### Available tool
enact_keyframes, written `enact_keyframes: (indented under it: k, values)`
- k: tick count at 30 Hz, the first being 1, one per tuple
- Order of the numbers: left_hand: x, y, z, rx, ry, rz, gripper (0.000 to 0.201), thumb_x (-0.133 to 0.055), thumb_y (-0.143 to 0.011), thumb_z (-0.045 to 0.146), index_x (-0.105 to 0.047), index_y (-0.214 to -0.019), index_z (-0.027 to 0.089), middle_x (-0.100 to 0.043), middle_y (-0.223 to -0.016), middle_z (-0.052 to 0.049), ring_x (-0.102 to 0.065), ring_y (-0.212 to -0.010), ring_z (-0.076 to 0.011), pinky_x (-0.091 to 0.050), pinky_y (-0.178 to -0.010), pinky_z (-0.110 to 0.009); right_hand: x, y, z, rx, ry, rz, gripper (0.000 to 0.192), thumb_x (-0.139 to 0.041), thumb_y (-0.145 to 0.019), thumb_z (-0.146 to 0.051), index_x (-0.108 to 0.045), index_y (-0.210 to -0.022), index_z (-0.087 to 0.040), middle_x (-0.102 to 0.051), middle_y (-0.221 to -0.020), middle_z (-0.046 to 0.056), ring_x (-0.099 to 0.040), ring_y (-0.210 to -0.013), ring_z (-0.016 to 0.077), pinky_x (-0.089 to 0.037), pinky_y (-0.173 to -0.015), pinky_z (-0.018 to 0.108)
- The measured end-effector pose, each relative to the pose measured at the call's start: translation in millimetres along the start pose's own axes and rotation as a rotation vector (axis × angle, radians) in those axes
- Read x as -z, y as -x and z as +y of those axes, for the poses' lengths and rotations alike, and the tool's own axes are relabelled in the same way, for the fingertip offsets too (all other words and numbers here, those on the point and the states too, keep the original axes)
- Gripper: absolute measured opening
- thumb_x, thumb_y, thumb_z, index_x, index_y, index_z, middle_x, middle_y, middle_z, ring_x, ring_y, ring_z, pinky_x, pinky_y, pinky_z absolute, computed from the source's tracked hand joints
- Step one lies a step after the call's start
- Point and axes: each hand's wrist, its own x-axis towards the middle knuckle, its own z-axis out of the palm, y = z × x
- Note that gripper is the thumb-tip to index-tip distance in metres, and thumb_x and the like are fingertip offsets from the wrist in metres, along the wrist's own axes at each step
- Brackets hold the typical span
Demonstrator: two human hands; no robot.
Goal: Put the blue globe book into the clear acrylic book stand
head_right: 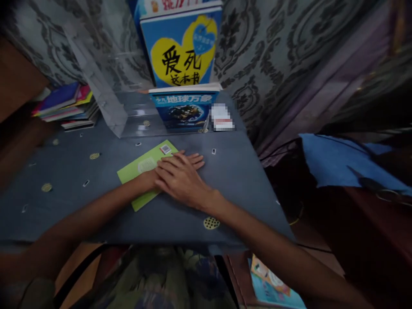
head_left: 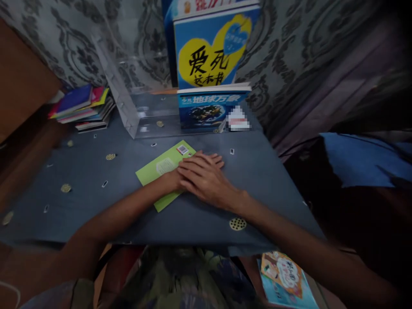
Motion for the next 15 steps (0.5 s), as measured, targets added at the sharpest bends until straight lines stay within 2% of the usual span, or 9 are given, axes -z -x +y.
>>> enact_keyframes:
  k: [2,4,5,8,10,12,15]
  values:
    - [-2.8,-1,0,-0.007,0.001,-0.013,0.037,-0.039,-0.101,0.02,-0.072,-0.116,0.013,-0.072,-0.127,-0.01,-0.062,-0.126,-0.015,-0.047,-0.109,-0.035,-8,-6,-22,0.025,0.058,-0.062,0.045,-0.05,-0.102,-0.041,-0.065,-0.13,-0.009,-0.065,-0.134,0.02,-0.056,-0.13,0.0351,-0.041,-0.113,0.057]
    - [-1.6,-7,0,-0.075,0.001,-0.037,0.036,-0.043,-0.1,0.025,-0.07,-0.12,0.013,-0.066,-0.137,-0.01,-0.054,-0.134,-0.0124,-0.038,-0.115,-0.033,-16,-13,-47,0.041,0.078,-0.106,0.061,-0.052,-0.1,-0.05,-0.058,-0.136,-0.001,-0.06,-0.14,0.026,-0.051,-0.135,0.0381,-0.038,-0.115,0.06]
    - [0.2,-11,0,-0.118,-0.005,-0.05,0.042,-0.047,-0.099,0.029,-0.059,-0.135,0.009,-0.055,-0.15,-0.01,-0.048,-0.14,-0.0133,-0.032,-0.119,-0.035,-20,-17,-60,0.064,0.074,-0.131,0.066,-0.051,-0.1,-0.053,-0.056,-0.138,0.001,-0.057,-0.142,0.026,-0.048,-0.138,0.0382,-0.037,-0.115,0.061]
    - [7.0,-19,-1,-0.21,-0.04,-0.096,0.058,-0.05,-0.101,0.038,-0.04,-0.152,0.013,-0.038,-0.162,-0.012,-0.029,-0.153,-0.0223,-0.017,-0.125,-0.051,-30,-31,-101,0.231,0.034,-0.192,0.069,-0.045,-0.101,-0.058,-0.051,-0.141,-0.002,-0.052,-0.149,0.021,-0.042,-0.143,0.0335,-0.038,-0.115,0.06]
    - [10.4,-18,-1,-0.216,-0.063,-0.121,0.057,-0.043,-0.104,0.041,-0.036,-0.155,0.014,-0.034,-0.164,-0.012,-0.025,-0.154,-0.0227,-0.015,-0.126,-0.052,-36,-39,-122,0.377,0.014,-0.186,0.066,-0.038,-0.104,-0.058,-0.05,-0.143,-0.007,-0.047,-0.155,0.017,-0.039,-0.145,0.0301,-0.037,-0.115,0.06]
    - [12.1,-15,-1,-0.213,-0.073,-0.13,0.057,-0.04,-0.105,0.042,-0.036,-0.155,0.015,-0.033,-0.164,-0.012,-0.024,-0.155,-0.022,-0.015,-0.126,-0.05,-42,-43,-132,0.448,0.019,-0.156,0.061,-0.033,-0.106,-0.053,-0.05,-0.144,-0.009,-0.045,-0.157,0.014,-0.038,-0.146,0.028,-0.037,-0.116,0.059]
    - [11.4,-11,-1,-0.222,-0.071,-0.092,0.055,-0.04,-0.105,0.042,-0.037,-0.154,0.016,-0.035,-0.164,-0.01,-0.025,-0.154,-0.0216,-0.015,-0.126,-0.048,-43,-40,-123,0.394,0.03,-0.158,0.059,-0.033,-0.107,-0.051,-0.05,-0.143,-0.008,-0.047,-0.155,0.015,-0.04,-0.146,0.0267,-0.035,-0.117,0.057]
